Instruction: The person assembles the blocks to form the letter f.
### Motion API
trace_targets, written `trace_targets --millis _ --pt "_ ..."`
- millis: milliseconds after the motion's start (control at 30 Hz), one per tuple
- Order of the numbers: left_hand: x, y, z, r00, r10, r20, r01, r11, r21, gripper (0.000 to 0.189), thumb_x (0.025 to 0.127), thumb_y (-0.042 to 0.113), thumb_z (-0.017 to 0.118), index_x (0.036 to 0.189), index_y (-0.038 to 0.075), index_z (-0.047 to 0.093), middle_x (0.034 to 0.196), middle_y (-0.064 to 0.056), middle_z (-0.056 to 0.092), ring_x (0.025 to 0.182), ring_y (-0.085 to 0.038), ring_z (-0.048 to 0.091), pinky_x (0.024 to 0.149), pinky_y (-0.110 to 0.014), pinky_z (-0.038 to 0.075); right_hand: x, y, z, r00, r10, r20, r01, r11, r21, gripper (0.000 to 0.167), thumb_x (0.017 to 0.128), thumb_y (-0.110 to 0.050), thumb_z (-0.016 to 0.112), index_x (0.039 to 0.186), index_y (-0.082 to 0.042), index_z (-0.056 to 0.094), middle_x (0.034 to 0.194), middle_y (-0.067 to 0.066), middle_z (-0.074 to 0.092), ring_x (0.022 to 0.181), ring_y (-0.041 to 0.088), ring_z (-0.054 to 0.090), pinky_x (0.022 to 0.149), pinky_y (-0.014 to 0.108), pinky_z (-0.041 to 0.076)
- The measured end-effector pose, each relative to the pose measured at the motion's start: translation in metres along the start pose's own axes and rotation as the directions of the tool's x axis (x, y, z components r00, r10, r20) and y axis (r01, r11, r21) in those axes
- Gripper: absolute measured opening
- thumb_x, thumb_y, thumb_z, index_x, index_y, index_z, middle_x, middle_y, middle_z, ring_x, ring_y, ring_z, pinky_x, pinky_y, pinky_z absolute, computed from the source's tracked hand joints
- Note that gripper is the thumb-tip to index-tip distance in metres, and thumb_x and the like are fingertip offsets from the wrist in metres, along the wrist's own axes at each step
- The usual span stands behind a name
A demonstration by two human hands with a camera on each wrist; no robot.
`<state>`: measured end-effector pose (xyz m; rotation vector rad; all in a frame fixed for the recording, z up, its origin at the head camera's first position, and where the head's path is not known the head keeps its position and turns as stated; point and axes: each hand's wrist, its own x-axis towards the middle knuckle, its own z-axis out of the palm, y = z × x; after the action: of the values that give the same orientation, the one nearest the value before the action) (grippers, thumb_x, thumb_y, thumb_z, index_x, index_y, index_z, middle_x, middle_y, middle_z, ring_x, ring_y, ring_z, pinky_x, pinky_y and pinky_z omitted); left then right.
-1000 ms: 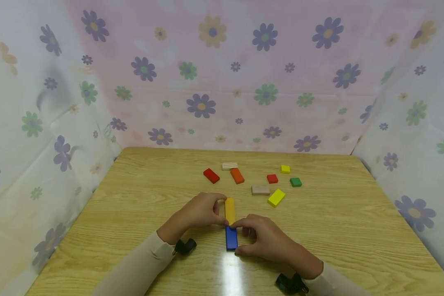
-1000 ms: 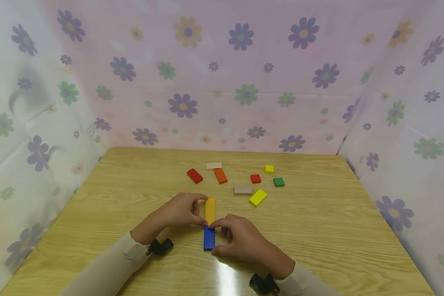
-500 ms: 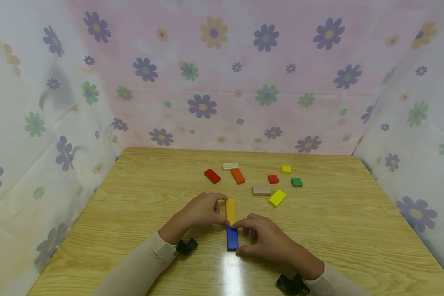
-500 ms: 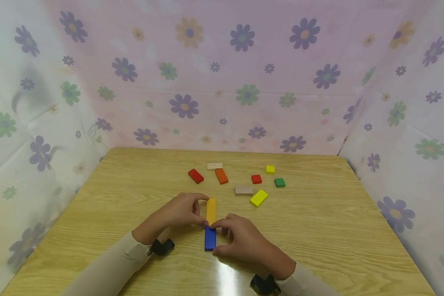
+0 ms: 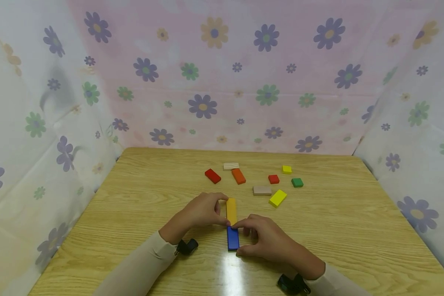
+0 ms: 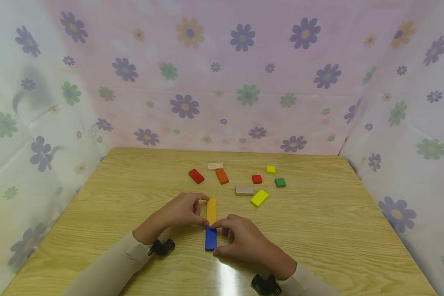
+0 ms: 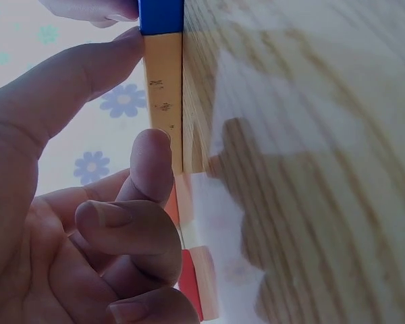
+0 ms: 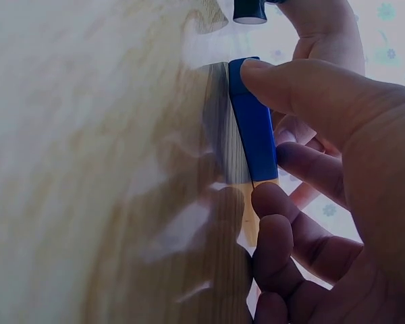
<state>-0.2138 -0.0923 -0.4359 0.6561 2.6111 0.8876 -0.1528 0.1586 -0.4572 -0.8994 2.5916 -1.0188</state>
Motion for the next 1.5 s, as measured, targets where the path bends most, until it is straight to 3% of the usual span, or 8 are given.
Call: trace_targets --millis 533,667,800,933,1133,1300,1500 --pt "0.0 0.0 -0.001 1.0 -0.011 0.01 0.011 1.0 0.006 0.08 0.079 0.041 0.09 0.145 0.013 0.057 0.071 0.007 0.065 0.06 -0.01 0.059 0.054 -0.026 0.045 0.0 0.002 0.0 1.0 0.004 -0.008 -0.004 1.0 -0.019 0.051 0.082 -0.049 0.086 0.128 -0.038 0.068 0.1 -0.013 0.062 0.083 0.006 0.056 0.07 0.023 0.049" --pt "0.004 -0.004 -0.003 0.999 -0.02 0.031 0.022 0.998 -0.059 0.088 0.083 0.045 0.087 0.154 0.013 0.046 0.078 0.005 0.068 0.065 -0.013 0.063 0.058 -0.029 0.051 0.0 0.002 -0.001 1.0 0.019 0.003 -0.019 1.0 -0.016 0.054 0.081 -0.05 0.086 0.13 -0.039 0.067 0.101 -0.013 0.063 0.085 0.007 0.057 0.071 0.023 0.049" --pt "0.012 -0.012 -0.013 0.998 -0.048 -0.027 0.044 0.988 -0.148 0.082 0.087 0.039 0.084 0.154 0.01 0.046 0.085 -0.001 0.067 0.066 -0.018 0.063 0.06 -0.033 0.052 0.001 0.002 -0.002 1.0 0.016 0.01 -0.016 1.0 -0.02 0.059 0.081 -0.052 0.086 0.134 -0.037 0.064 0.101 -0.013 0.063 0.085 0.008 0.057 0.072 0.023 0.05" --pt "0.024 -0.018 -0.023 0.985 -0.103 -0.142 0.08 0.984 -0.161 0.07 0.087 0.031 0.085 0.144 0.006 0.055 0.097 -0.005 0.066 0.074 -0.02 0.061 0.067 -0.033 0.052 0.001 0.0 -0.002 1.0 0.009 0.005 -0.009 1.0 -0.021 0.06 0.081 -0.052 0.086 0.134 -0.035 0.064 0.1 -0.013 0.062 0.085 0.008 0.057 0.073 0.023 0.049" --pt "0.042 -0.027 -0.027 0.947 -0.174 -0.269 0.167 0.985 -0.048 0.063 0.086 0.035 0.086 0.135 0.005 0.06 0.12 -0.013 0.058 0.096 -0.024 0.056 0.084 -0.039 0.05 0.0 -0.001 -0.001 1.0 0.03 0.009 -0.029 0.999 -0.024 0.059 0.081 -0.053 0.086 0.133 -0.035 0.065 0.099 -0.013 0.061 0.085 0.007 0.056 0.073 0.023 0.048" --pt "0.052 -0.033 -0.029 0.923 -0.236 -0.303 0.241 0.97 -0.022 0.079 0.083 0.038 0.087 0.145 0.005 0.05 0.138 -0.019 0.048 0.107 -0.031 0.061 0.096 -0.044 0.053 0.001 -0.002 0.0 0.999 0.036 0.011 -0.035 0.999 -0.014 0.059 0.081 -0.052 0.086 0.133 -0.035 0.065 0.1 -0.012 0.062 0.087 0.009 0.056 0.074 0.023 0.049" --pt "0.062 -0.036 -0.036 0.915 -0.284 -0.286 0.287 0.957 -0.032 0.096 0.081 0.039 0.088 0.156 0.004 0.039 0.148 -0.021 0.04 0.114 -0.034 0.061 0.099 -0.046 0.054 0.0 -0.001 -0.001 0.998 0.059 0.015 -0.058 0.998 -0.026 0.059 0.081 -0.051 0.086 0.133 -0.036 0.064 0.101 -0.013 0.062 0.086 0.008 0.056 0.074 0.023 0.049"
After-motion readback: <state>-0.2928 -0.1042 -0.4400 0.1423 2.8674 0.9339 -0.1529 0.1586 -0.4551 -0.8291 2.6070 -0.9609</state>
